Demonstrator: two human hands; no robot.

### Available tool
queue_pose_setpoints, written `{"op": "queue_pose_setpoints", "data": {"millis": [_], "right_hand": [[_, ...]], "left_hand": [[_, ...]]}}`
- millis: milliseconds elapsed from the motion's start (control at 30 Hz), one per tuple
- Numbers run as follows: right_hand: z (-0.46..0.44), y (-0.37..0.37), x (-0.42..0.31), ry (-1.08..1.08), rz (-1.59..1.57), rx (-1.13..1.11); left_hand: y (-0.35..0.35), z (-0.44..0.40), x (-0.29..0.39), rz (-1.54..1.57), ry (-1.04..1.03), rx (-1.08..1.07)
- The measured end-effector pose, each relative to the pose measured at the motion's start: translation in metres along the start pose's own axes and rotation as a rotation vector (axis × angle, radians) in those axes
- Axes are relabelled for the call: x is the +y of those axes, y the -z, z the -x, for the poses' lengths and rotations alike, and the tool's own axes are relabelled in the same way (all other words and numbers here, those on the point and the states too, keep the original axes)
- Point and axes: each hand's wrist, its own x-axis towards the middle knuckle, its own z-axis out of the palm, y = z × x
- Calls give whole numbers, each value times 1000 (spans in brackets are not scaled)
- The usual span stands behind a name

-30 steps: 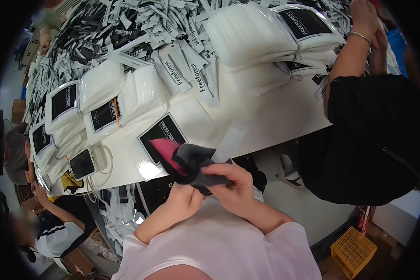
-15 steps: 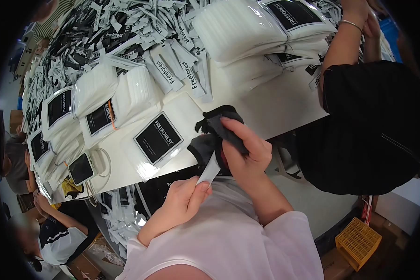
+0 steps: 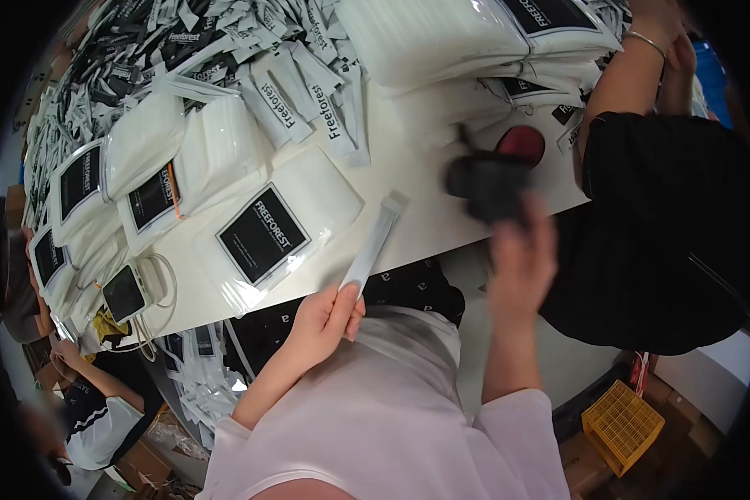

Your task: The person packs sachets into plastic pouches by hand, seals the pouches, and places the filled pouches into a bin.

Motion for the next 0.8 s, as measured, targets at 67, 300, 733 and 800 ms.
{"op": "queue_pose_setpoints", "data": {"millis": [67, 300, 733, 800], "right_hand": [[9, -18, -4, 409, 302, -588], [0, -52, 26, 602, 593, -509], [-5, -59, 26, 505, 588, -578], [6, -57, 21, 480, 553, -723]], "left_hand": [[-7, -9, -10, -2, -16, 11], [-16, -16, -16, 79, 55, 116], [-19, -22, -11, 136, 101, 183], [-21, -20, -19, 103, 33, 207]]}}
